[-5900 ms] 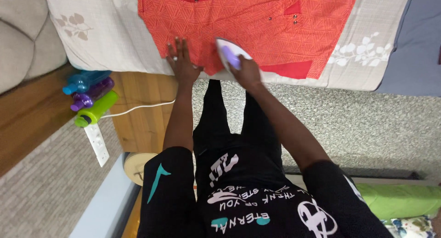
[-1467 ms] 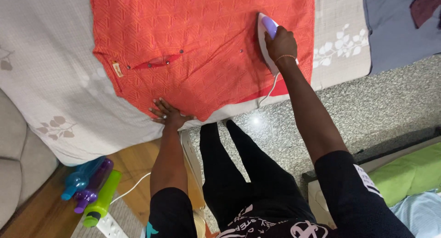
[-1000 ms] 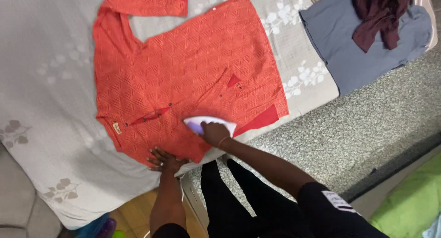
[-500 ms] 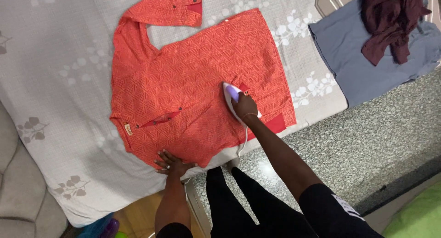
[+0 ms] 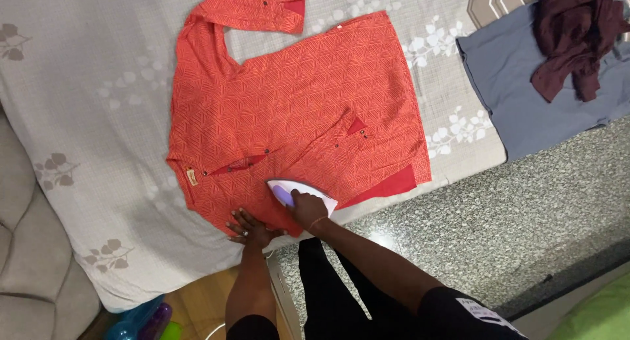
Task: Ironing an orange shirt on a bed.
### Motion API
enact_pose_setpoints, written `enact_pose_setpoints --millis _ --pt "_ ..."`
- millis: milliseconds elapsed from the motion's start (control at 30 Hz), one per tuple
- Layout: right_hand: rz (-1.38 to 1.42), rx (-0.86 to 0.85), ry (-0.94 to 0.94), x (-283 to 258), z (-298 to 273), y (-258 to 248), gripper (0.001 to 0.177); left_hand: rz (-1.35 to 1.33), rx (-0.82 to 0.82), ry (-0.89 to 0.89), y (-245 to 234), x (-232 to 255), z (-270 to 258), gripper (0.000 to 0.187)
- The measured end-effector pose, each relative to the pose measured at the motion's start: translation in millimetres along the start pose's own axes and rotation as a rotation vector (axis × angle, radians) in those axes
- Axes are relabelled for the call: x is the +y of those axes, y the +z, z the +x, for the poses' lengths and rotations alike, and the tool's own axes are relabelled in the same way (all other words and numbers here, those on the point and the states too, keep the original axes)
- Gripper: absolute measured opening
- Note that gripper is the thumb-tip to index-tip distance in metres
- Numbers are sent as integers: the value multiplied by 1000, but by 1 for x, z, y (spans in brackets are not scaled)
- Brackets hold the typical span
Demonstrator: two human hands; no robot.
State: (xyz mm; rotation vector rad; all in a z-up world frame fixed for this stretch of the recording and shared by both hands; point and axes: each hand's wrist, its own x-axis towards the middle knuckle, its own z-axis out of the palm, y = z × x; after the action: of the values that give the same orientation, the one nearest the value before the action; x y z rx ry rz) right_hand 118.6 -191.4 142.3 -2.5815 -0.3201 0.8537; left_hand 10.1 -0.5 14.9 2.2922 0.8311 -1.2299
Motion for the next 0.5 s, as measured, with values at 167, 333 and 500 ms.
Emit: enact_pose_setpoints --millis 167,333,500 --pt "64 89 212 40 14 -27 47 4 -24 -10 1 -1 -8 183" --pt "73 229 324 104 53 -61 45 -1 12 3 0 0 -2 182" --pt "79 355 362 99 49 -92 42 25 -33 -10 -3 3 -3 182"
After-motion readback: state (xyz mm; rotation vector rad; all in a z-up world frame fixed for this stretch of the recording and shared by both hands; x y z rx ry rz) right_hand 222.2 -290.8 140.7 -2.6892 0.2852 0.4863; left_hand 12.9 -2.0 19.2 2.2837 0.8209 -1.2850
